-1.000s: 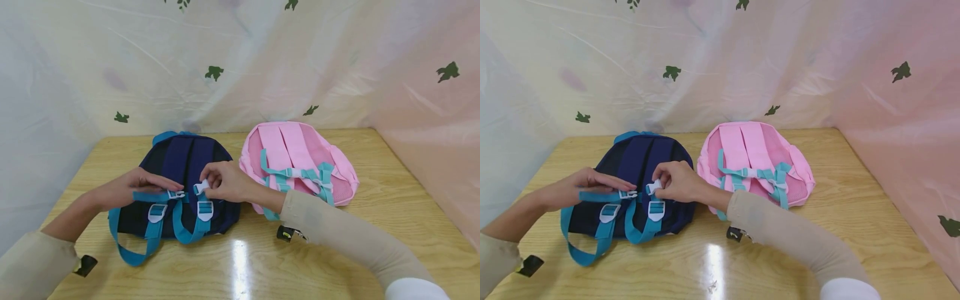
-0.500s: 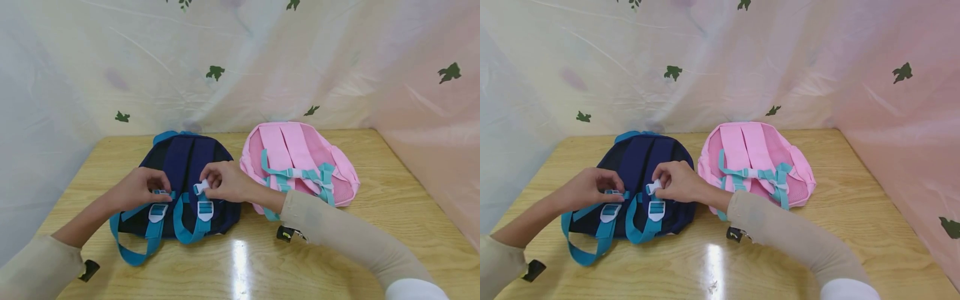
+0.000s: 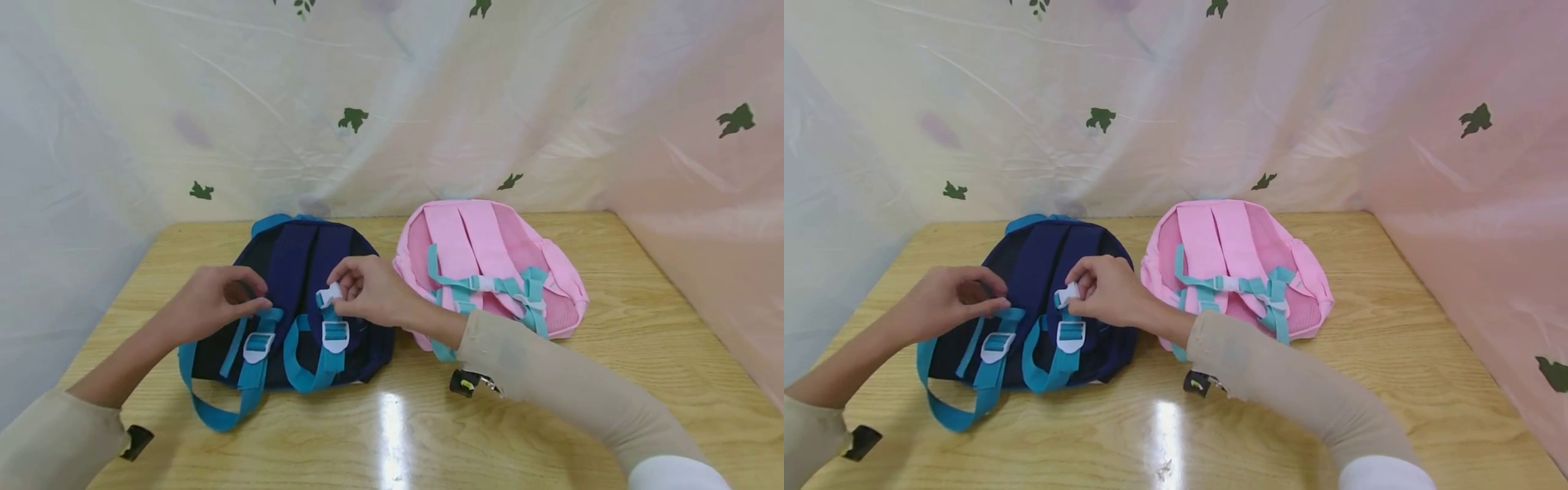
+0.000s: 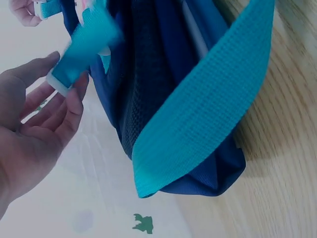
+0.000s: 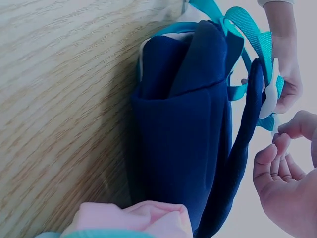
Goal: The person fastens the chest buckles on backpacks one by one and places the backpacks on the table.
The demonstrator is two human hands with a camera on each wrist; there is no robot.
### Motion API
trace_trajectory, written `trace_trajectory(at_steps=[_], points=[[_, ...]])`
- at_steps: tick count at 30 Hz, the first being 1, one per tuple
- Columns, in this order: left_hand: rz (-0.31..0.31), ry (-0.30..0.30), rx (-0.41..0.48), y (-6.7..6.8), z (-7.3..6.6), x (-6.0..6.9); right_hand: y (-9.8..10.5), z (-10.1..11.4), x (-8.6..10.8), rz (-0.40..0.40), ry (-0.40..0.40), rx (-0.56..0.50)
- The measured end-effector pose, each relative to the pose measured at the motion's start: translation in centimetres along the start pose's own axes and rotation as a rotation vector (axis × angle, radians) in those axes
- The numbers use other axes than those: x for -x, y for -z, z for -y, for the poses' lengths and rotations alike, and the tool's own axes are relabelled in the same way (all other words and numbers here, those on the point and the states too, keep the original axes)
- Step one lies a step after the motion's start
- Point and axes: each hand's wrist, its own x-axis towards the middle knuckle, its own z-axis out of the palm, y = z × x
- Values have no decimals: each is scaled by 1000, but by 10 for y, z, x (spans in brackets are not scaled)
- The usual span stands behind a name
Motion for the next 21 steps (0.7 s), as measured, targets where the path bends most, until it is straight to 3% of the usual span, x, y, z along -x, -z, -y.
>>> trace_trajectory(at_steps=[12, 21], points=[[-9, -85, 25, 6, 0, 4, -3, 0, -2, -58, -36, -131], [-109, -175, 81, -2, 1, 1, -6, 1, -4, -96, -52, -295]])
